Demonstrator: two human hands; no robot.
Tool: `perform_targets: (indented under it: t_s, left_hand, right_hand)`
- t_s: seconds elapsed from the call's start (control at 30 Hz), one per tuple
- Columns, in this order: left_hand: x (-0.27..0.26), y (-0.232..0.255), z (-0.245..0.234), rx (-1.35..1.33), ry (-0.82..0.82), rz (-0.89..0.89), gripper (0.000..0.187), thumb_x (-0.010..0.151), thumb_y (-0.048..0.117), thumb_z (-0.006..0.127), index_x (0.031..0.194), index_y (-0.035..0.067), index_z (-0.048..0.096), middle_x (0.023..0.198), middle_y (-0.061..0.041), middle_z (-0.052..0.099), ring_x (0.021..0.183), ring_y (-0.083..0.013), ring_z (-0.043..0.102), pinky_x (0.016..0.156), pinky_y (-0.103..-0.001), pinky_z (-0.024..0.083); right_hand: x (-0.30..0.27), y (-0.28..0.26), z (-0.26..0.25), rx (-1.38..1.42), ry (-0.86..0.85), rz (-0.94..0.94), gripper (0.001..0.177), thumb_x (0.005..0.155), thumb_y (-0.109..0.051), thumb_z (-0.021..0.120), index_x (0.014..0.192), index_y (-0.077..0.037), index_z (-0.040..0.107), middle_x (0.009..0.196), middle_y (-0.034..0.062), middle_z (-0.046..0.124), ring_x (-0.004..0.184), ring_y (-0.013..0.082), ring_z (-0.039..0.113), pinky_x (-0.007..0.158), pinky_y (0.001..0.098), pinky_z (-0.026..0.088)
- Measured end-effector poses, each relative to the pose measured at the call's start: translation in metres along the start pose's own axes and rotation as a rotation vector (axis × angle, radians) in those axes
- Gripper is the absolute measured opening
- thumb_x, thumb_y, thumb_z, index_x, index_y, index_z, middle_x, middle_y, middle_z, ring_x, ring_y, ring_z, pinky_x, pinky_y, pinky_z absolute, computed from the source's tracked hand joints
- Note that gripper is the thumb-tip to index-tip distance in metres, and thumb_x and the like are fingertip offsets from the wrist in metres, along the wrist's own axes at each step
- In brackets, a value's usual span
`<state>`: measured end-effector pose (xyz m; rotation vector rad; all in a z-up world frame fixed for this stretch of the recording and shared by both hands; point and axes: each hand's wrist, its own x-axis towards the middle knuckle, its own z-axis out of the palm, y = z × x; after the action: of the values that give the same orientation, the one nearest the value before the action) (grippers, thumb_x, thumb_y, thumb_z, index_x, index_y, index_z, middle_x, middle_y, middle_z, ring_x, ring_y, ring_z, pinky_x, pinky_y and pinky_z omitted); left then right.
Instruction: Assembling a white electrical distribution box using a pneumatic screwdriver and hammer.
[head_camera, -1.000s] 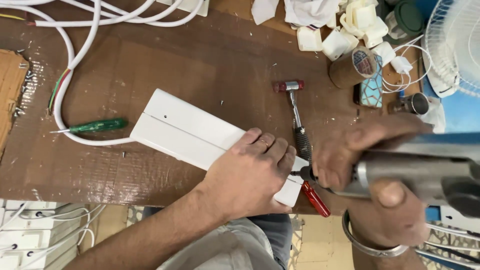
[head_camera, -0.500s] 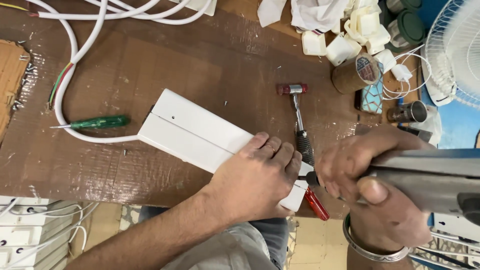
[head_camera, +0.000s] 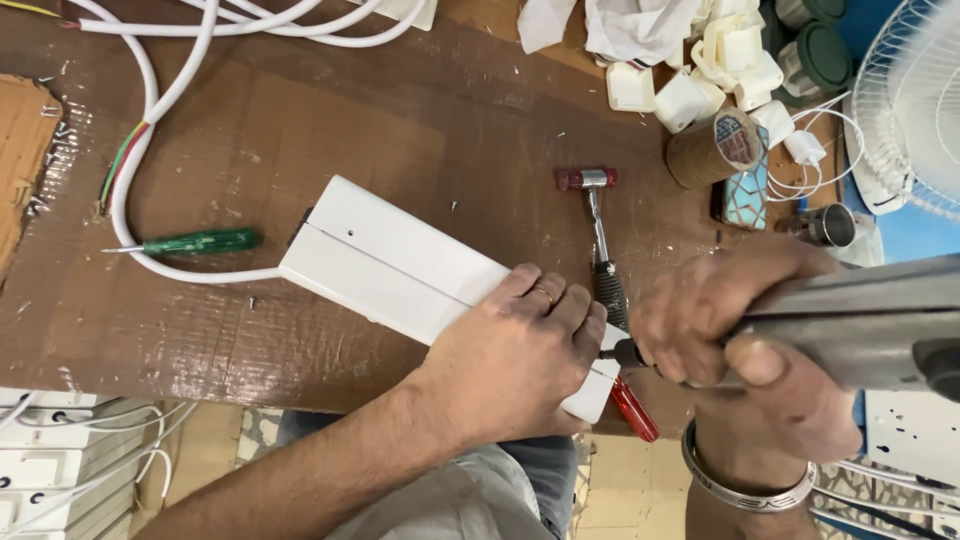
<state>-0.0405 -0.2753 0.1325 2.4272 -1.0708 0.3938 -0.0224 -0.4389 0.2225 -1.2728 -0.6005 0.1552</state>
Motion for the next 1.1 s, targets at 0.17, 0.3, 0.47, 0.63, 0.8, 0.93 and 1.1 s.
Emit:
perform_targets:
  t_s: [0.17, 0.3, 0.47, 0.63, 0.8, 0.93, 1.1]
  left_hand:
    - [-0.001, 0.000, 0.001, 0.008, 0.021, 0.000, 0.085, 0.065, 0.064, 0.080, 0.115, -0.004, 0.068, 0.103, -0.017, 0.069, 0.096, -0.0308, 0.065, 0.099, -0.040, 0.044]
    - [0.000, 0.000, 0.002, 0.017, -0.016, 0.009, 0.088, 0.067, 0.067, 0.080, 0.117, -0.004, 0.068, 0.104, -0.018, 0.070, 0.097, -0.0302, 0.066, 0.099, -0.041, 0.045]
    - [0.002, 0.000, 0.000, -0.013, -0.014, -0.006, 0.082, 0.068, 0.062, 0.080, 0.115, -0.005, 0.069, 0.104, -0.018, 0.071, 0.095, -0.0299, 0.067, 0.099, -0.040, 0.046]
    - [0.003, 0.000, 0.000, -0.007, -0.017, -0.011, 0.081, 0.064, 0.066, 0.081, 0.106, -0.003, 0.070, 0.098, -0.017, 0.071, 0.090, -0.0299, 0.067, 0.097, -0.041, 0.045]
    - [0.004, 0.004, 0.001, 0.023, 0.007, -0.047, 0.071, 0.063, 0.063, 0.080, 0.098, 0.002, 0.068, 0.097, -0.016, 0.070, 0.094, -0.0309, 0.065, 0.097, -0.042, 0.044]
    - [-0.013, 0.011, 0.008, -0.002, 0.132, -0.063, 0.080, 0.058, 0.065, 0.081, 0.111, 0.006, 0.069, 0.114, -0.011, 0.068, 0.108, -0.0304, 0.062, 0.106, -0.045, 0.041]
    - [-0.082, 0.024, 0.002, -0.152, 0.517, -0.005, 0.041, 0.092, 0.029, 0.080, 0.120, 0.004, 0.066, 0.133, -0.012, 0.063, 0.114, -0.0306, 0.067, 0.111, -0.046, 0.047]
  right_hand:
    - [-0.004, 0.005, -0.001, 0.028, 0.042, -0.020, 0.023, 0.095, -0.024, 0.073, 0.107, -0.007, 0.063, 0.064, -0.0030, 0.049, 0.054, 0.0078, 0.046, 0.054, 0.0218, 0.043]
    - [-0.008, 0.003, 0.001, 0.015, 0.050, -0.014, 0.016, 0.090, -0.023, 0.069, 0.097, -0.011, 0.061, 0.064, -0.0030, 0.051, 0.054, 0.0068, 0.045, 0.053, 0.0218, 0.044]
    - [-0.012, 0.002, 0.009, -0.080, 0.081, -0.058, 0.018, 0.088, -0.024, 0.071, 0.098, -0.014, 0.060, 0.062, -0.0057, 0.050, 0.051, 0.0051, 0.045, 0.050, 0.0200, 0.042]
    - [-0.016, 0.008, 0.003, -0.074, 0.051, -0.092, 0.022, 0.093, -0.026, 0.073, 0.104, -0.012, 0.060, 0.067, -0.0049, 0.052, 0.056, 0.0055, 0.048, 0.055, 0.0203, 0.046]
    - [-0.021, 0.011, -0.002, -0.076, -0.006, -0.143, 0.020, 0.095, -0.027, 0.075, 0.106, -0.015, 0.064, 0.065, -0.0063, 0.055, 0.053, 0.0052, 0.052, 0.051, 0.0205, 0.049]
    - [-0.037, 0.018, -0.005, 0.226, 0.214, -0.008, 0.032, 0.090, -0.008, 0.054, 0.118, -0.019, 0.065, 0.070, -0.0027, 0.043, 0.064, 0.0083, 0.036, 0.062, 0.0243, 0.031]
    - [-0.038, 0.100, -0.143, 0.049, -0.065, -0.069, 0.027, 0.112, -0.043, 0.051, 0.133, -0.026, 0.049, 0.063, -0.0114, 0.038, 0.049, 0.0035, 0.027, 0.048, 0.0243, 0.027]
